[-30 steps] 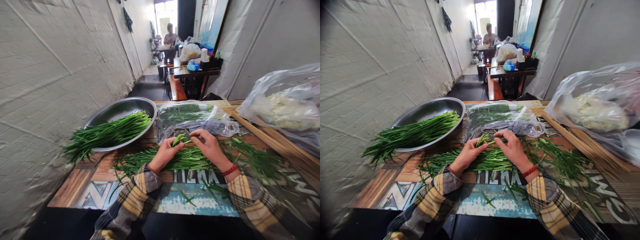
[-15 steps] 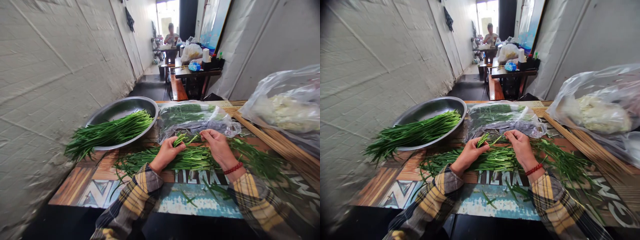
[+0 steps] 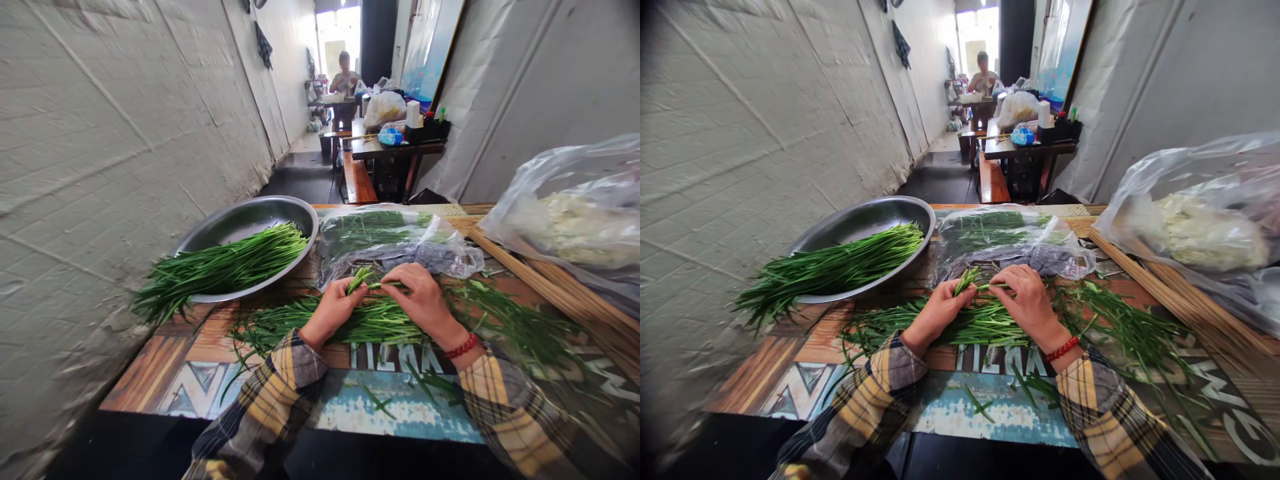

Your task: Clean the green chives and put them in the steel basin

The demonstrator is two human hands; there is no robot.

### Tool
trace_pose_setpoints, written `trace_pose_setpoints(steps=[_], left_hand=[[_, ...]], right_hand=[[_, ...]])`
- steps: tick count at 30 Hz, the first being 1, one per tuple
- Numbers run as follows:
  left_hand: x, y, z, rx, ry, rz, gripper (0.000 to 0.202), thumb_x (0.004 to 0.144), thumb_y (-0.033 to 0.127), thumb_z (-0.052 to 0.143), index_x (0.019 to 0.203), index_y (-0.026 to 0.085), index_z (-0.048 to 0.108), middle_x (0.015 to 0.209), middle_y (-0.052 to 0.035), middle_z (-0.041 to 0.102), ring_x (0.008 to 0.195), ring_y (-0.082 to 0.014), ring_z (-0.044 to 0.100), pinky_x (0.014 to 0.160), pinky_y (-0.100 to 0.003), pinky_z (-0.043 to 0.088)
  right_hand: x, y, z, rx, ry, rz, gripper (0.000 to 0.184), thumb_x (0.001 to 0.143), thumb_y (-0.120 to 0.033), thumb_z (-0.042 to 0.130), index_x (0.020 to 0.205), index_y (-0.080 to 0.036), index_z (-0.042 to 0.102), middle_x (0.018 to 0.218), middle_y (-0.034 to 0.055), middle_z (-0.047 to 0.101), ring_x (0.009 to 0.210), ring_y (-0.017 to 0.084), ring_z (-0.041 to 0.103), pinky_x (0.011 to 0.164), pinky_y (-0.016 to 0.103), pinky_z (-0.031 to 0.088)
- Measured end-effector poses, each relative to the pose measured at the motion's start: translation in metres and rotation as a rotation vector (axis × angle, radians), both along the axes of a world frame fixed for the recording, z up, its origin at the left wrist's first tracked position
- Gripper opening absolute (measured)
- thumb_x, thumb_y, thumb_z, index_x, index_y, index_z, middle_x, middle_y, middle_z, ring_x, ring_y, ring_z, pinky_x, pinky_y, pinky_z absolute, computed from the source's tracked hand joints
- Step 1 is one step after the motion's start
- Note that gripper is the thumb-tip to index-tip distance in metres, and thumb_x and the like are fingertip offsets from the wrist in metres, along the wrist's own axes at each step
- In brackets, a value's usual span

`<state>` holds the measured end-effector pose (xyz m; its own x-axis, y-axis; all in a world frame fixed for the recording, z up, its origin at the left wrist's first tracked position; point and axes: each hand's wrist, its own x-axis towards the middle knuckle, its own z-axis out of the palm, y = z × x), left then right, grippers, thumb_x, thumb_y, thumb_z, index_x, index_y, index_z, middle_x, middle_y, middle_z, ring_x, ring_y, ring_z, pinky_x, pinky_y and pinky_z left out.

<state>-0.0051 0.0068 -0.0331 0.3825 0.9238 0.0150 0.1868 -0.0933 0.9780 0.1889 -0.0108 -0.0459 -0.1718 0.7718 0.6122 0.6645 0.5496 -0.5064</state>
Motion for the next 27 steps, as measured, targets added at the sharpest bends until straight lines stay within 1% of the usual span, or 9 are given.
trace_pose_setpoints(steps=[3, 5, 12, 14, 17, 19, 21, 23, 27], left_hand=[[0.0, 0.0, 0.0, 0.021, 0.015, -0.006, 0.036, 0.081, 0.045, 0.06, 0.064, 0.013, 0.056, 0.058, 0.0037, 0.045, 0.058, -0.0087, 0.037, 0.056, -0.022, 0.029], [0.0, 0.001, -0.001, 0.03, 0.011, -0.018, 0.03, 0.078, 0.042, 0.064, 0.07, 0.013, 0.061, 0.064, 0.0025, 0.05, 0.062, -0.01, 0.042, 0.059, -0.022, 0.032], [0.0, 0.0, 0.0, -0.018, 0.0, -0.096, 0.034, 0.08, 0.045, 0.061, 0.072, 0.013, 0.063, 0.065, 0.0021, 0.052, 0.062, -0.0102, 0.043, 0.06, -0.022, 0.035], [0.0, -0.001, 0.0, -0.016, 0.023, -0.09, 0.035, 0.08, 0.046, 0.059, 0.071, 0.013, 0.064, 0.064, 0.002, 0.052, 0.061, -0.0103, 0.043, 0.06, -0.022, 0.035], [0.0, -0.001, -0.002, -0.015, 0.039, -0.07, 0.036, 0.081, 0.047, 0.058, 0.07, 0.012, 0.064, 0.063, 0.0017, 0.053, 0.062, -0.0108, 0.044, 0.06, -0.023, 0.035], [0.0, 0.0, -0.004, -0.016, 0.027, -0.058, 0.035, 0.08, 0.046, 0.06, 0.07, 0.012, 0.062, 0.062, 0.0019, 0.051, 0.061, -0.0107, 0.044, 0.06, -0.023, 0.035], [-0.001, 0.001, -0.005, -0.008, 0.018, -0.052, 0.032, 0.079, 0.043, 0.062, 0.07, 0.013, 0.06, 0.063, 0.0018, 0.052, 0.062, -0.0107, 0.044, 0.06, -0.023, 0.035], [-0.001, 0.001, -0.005, 0.018, 0.028, -0.041, 0.029, 0.078, 0.04, 0.063, 0.071, 0.013, 0.06, 0.066, 0.0013, 0.054, 0.064, -0.0111, 0.045, 0.061, -0.023, 0.036], [0.0, 0.001, -0.002, 0.06, 0.033, -0.018, 0.025, 0.077, 0.037, 0.065, 0.074, 0.013, 0.063, 0.071, 0.0, 0.058, 0.068, -0.0126, 0.049, 0.065, -0.023, 0.039]], right_hand=[[0.0, 0.0, -0.001, -0.017, -0.006, 0.02, 0.013, 0.089, -0.028, 0.058, 0.079, -0.023, 0.066, 0.083, 0.0034, 0.069, 0.085, 0.021, 0.059, 0.081, 0.037, 0.042], [-0.003, 0.0, 0.0, -0.07, 0.077, 0.018, 0.016, 0.088, -0.028, 0.057, 0.075, -0.022, 0.065, 0.079, 0.0032, 0.068, 0.081, 0.02, 0.059, 0.079, 0.036, 0.042], [-0.016, -0.002, -0.005, -0.538, 0.704, 0.011, 0.026, 0.08, -0.046, 0.063, 0.077, -0.02, 0.067, 0.072, -0.0005, 0.065, 0.069, 0.017, 0.057, 0.066, 0.029, 0.042], [-0.016, -0.001, -0.008, -0.572, 0.828, 0.0, 0.028, 0.077, -0.048, 0.066, 0.078, -0.02, 0.066, 0.073, -0.0008, 0.064, 0.069, 0.016, 0.055, 0.066, 0.028, 0.042], [-0.009, 0.002, -0.009, -0.507, 0.917, -0.053, 0.03, 0.075, -0.05, 0.067, 0.076, -0.02, 0.065, 0.074, -0.0002, 0.063, 0.071, 0.016, 0.054, 0.068, 0.028, 0.042], [-0.002, 0.004, -0.007, -0.413, 0.898, -0.091, 0.031, 0.081, -0.051, 0.061, 0.074, -0.021, 0.063, 0.074, 0.0007, 0.062, 0.072, 0.017, 0.054, 0.069, 0.029, 0.043], [0.005, 0.003, -0.002, -0.319, 0.781, -0.096, 0.032, 0.088, -0.049, 0.052, 0.073, -0.022, 0.062, 0.075, 0.0018, 0.062, 0.075, 0.018, 0.055, 0.072, 0.031, 0.043], [0.007, 0.001, 0.003, -0.246, 0.569, -0.048, 0.029, 0.091, -0.043, 0.049, 0.078, -0.023, 0.064, 0.082, 0.0033, 0.064, 0.082, 0.019, 0.057, 0.078, 0.034, 0.044], [0.0, -0.001, 0.006, -0.132, 0.161, 0.041, 0.015, 0.088, -0.034, 0.058, 0.089, -0.024, 0.069, 0.091, 0.0045, 0.07, 0.091, 0.022, 0.06, 0.086, 0.04, 0.043]])
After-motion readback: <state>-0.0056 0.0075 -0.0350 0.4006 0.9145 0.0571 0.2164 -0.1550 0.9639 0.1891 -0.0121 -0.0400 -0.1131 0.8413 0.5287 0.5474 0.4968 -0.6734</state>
